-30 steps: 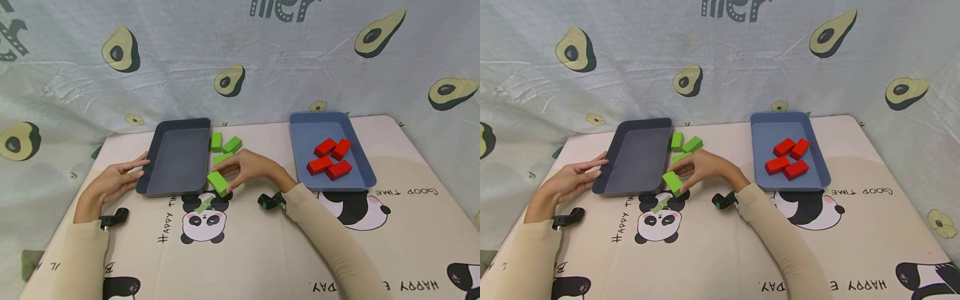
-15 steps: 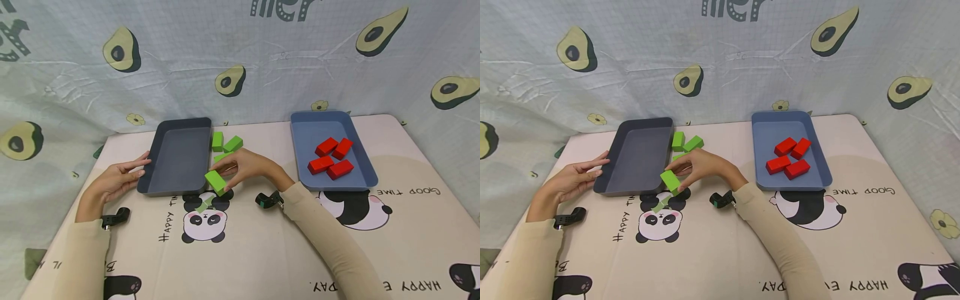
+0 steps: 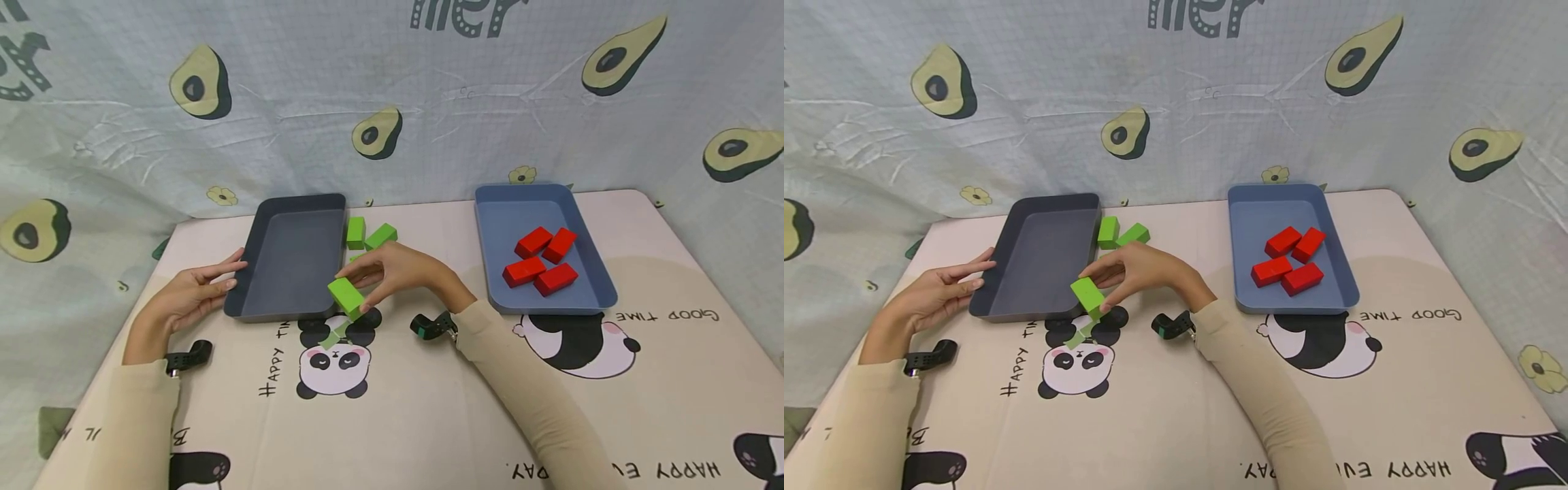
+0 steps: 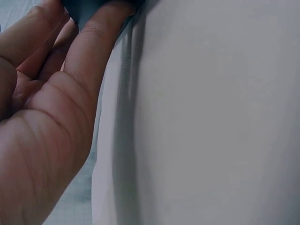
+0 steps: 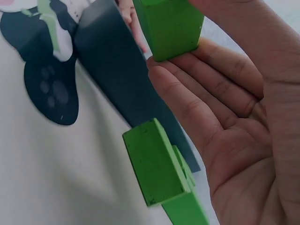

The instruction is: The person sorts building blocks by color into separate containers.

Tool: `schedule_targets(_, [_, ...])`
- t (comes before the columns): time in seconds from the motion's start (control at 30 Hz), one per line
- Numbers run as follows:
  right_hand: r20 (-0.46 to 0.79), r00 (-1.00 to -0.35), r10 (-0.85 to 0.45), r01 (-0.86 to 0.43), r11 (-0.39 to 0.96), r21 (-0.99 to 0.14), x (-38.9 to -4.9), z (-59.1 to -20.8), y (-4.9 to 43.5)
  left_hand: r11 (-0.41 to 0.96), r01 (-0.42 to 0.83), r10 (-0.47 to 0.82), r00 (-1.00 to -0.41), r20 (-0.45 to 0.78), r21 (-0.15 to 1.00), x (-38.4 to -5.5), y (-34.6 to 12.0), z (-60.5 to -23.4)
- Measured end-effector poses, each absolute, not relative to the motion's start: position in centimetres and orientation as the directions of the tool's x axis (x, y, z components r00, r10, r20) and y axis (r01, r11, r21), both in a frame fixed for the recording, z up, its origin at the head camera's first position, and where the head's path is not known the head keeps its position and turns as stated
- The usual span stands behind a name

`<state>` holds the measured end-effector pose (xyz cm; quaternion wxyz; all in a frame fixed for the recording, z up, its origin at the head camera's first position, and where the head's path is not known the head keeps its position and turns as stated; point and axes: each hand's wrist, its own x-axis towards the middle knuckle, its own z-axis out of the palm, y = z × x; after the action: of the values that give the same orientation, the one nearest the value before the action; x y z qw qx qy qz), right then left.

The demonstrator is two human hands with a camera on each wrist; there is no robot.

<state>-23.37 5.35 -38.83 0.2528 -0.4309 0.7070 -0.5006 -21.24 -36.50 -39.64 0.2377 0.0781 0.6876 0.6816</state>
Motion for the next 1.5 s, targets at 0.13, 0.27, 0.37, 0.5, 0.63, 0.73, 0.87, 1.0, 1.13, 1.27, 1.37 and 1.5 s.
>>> schedule_targets(0.13, [0.079,-0.500,-0.862,-0.343,0.113,-0.933,-23.3,-38.4,5.0,0.064,-0.219,0.429,-0.875,-0.225,0.974,-21.3,-36.4,-39.6])
schedule_targets(0.27, [0.089,-0.498,-0.863,-0.343,0.102,-0.934,-23.3,-38.3,4.6,0.068,-0.221,0.428,-0.875,-0.229,0.973,-21.4,-36.3,-39.5])
schedule_targets(0.37, [0.099,-0.499,-0.861,-0.351,0.096,-0.932,-23.4,-38.4,4.3,0.071,-0.220,0.423,-0.876,-0.229,0.973,-21.3,-36.3,-39.4])
schedule_targets(0.5, [0.108,-0.497,-0.861,-0.345,0.082,-0.935,-23.4,-38.4,4.0,0.054,-0.226,0.421,-0.878,-0.227,0.973,-21.1,-36.2,-39.4])
schedule_targets(0.63, [0.105,-0.492,-0.864,-0.341,0.080,-0.937,-23.4,-38.5,3.7,0.020,-0.232,0.426,-0.878,-0.218,0.973,-20.9,-36.2,-39.5])
schedule_targets(0.73, [0.098,-0.489,-0.867,-0.344,0.088,-0.935,-23.4,-38.6,3.4,0.009,-0.231,0.428,-0.879,-0.213,0.973,-20.9,-36.2,-39.5])
schedule_targets(0.87, [0.096,-0.485,-0.869,-0.349,0.092,-0.933,-23.4,-38.4,3.1,0.013,-0.232,0.423,-0.880,-0.215,0.973,-20.9,-36.2,-39.4])
schedule_targets(1.0, [0.107,-0.481,-0.870,-0.342,0.074,-0.937,-23.5,-38.2,2.7,0.048,-0.232,0.409,-0.883,-0.231,0.971,-20.9,-36.0,-39.2])
schedule_targets(1.13, [0.120,-0.475,-0.872,-0.367,0.073,-0.927,-23.7,-38.1,2.4,0.086,-0.230,0.395,-0.885,-0.245,0.969,-20.9,-35.8,-39.0])
schedule_targets(1.27, [0.126,-0.475,-0.871,-0.393,0.082,-0.916,-24.0,-37.9,2.2,0.101,-0.223,0.391,-0.887,-0.245,0.969,-20.8,-35.8,-39.0])
schedule_targets(1.37, [0.125,-0.477,-0.870,-0.399,0.088,-0.913,-24.1,-37.9,2.2,0.108,-0.222,0.389,-0.888,-0.246,0.969,-20.8,-35.9,-39.0])
schedule_targets(1.5, [0.113,-0.491,-0.864,-0.385,0.099,-0.918,-24.2,-37.8,2.3,0.107,-0.224,0.386,-0.889,-0.248,0.969,-20.8,-36.0,-39.0])
